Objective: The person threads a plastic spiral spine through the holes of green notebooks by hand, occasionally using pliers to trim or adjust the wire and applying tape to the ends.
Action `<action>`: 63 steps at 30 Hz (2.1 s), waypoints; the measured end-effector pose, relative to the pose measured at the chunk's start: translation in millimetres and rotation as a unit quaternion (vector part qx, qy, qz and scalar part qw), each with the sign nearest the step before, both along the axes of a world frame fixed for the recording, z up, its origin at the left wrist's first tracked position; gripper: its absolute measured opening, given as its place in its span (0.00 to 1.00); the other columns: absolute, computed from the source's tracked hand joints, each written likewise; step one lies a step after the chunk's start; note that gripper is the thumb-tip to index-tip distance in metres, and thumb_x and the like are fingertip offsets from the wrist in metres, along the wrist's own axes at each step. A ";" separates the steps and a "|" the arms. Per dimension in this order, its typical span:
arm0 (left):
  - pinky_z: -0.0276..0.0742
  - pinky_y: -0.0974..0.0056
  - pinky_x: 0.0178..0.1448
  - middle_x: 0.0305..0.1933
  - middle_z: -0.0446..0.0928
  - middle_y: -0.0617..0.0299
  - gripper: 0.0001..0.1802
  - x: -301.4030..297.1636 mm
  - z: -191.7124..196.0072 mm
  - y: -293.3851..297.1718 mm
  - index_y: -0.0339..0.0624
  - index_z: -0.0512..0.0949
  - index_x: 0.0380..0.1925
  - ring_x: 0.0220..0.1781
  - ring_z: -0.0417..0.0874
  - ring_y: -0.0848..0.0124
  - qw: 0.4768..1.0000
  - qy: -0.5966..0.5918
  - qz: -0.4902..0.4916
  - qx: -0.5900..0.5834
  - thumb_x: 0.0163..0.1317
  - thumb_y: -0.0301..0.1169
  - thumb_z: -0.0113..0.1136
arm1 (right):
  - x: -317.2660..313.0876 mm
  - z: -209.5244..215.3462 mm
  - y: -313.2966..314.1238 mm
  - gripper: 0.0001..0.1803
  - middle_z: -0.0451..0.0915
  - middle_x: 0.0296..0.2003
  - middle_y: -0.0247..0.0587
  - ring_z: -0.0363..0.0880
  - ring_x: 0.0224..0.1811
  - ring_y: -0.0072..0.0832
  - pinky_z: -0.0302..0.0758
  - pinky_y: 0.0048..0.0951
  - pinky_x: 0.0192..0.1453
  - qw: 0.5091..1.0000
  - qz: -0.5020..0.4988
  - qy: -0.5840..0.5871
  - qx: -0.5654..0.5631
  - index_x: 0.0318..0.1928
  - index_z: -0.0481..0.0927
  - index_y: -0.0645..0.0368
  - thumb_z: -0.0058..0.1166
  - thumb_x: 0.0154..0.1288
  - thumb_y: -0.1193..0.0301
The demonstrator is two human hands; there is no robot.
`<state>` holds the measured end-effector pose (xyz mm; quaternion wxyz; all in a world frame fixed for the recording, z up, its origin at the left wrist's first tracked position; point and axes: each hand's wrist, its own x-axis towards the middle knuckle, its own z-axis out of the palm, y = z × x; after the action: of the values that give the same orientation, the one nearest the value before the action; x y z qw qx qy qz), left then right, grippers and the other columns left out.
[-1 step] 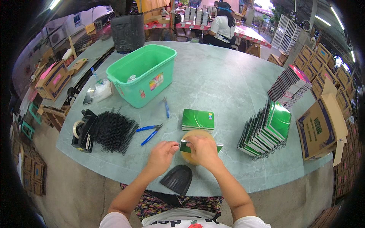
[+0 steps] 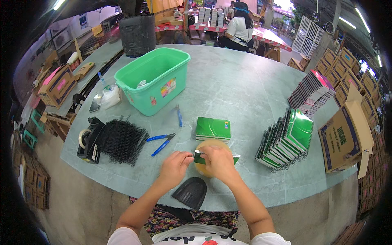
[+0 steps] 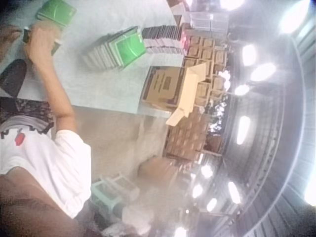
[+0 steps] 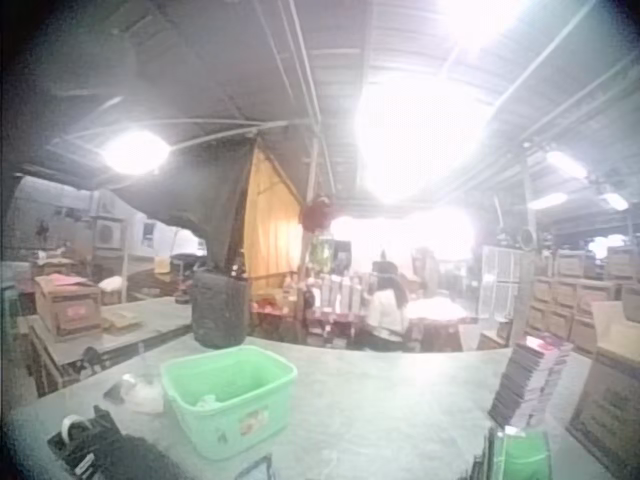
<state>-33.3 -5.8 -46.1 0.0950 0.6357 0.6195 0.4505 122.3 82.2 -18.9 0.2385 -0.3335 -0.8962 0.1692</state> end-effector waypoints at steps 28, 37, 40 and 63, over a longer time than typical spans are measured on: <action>0.74 0.57 0.38 0.30 0.77 0.57 0.14 -34.0 26.7 -6.1 0.43 0.78 0.39 0.35 0.79 0.57 1.000 0.012 -0.020 -0.016 0.55 0.37 0.62 | -17.9 -11.3 -14.0 0.08 0.78 0.30 0.38 0.77 0.34 0.40 0.70 0.39 0.37 0.996 0.016 0.078 0.039 0.39 0.75 0.53 0.56 0.59 0.69; 0.70 0.53 0.37 0.33 0.75 0.54 0.12 -14.2 16.5 -16.6 0.44 0.77 0.30 0.35 0.74 0.52 0.982 0.163 -0.036 0.087 0.52 0.39 0.63 | -12.9 -6.9 -12.4 0.10 0.77 0.29 0.46 0.76 0.35 0.46 0.71 0.42 0.40 0.996 0.041 0.069 -0.048 0.39 0.74 0.56 0.57 0.56 0.74; 0.71 0.52 0.44 0.36 0.73 0.50 0.15 15.2 -10.6 -44.3 0.44 0.79 0.38 0.40 0.74 0.53 0.965 0.187 -0.102 -0.153 0.52 0.37 0.64 | -7.6 2.3 -21.6 0.14 0.79 0.32 0.47 0.78 0.36 0.44 0.74 0.39 0.40 0.996 0.007 0.081 -0.030 0.42 0.74 0.57 0.59 0.54 0.75; 0.73 0.62 0.39 0.35 0.73 0.57 0.20 6.5 43.7 -6.6 0.48 0.80 0.41 0.38 0.76 0.60 0.988 0.093 0.021 0.121 0.44 0.22 0.67 | 50.9 -49.1 -4.2 0.10 0.83 0.35 0.34 0.77 0.36 0.17 0.74 0.20 0.43 0.873 -0.012 0.332 -0.357 0.39 0.83 0.63 0.62 0.53 0.81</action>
<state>-26.7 -12.4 -2.4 -0.0502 0.6688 0.5794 0.4631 173.3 78.0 -68.0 0.3885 -0.3311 -0.6389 0.5755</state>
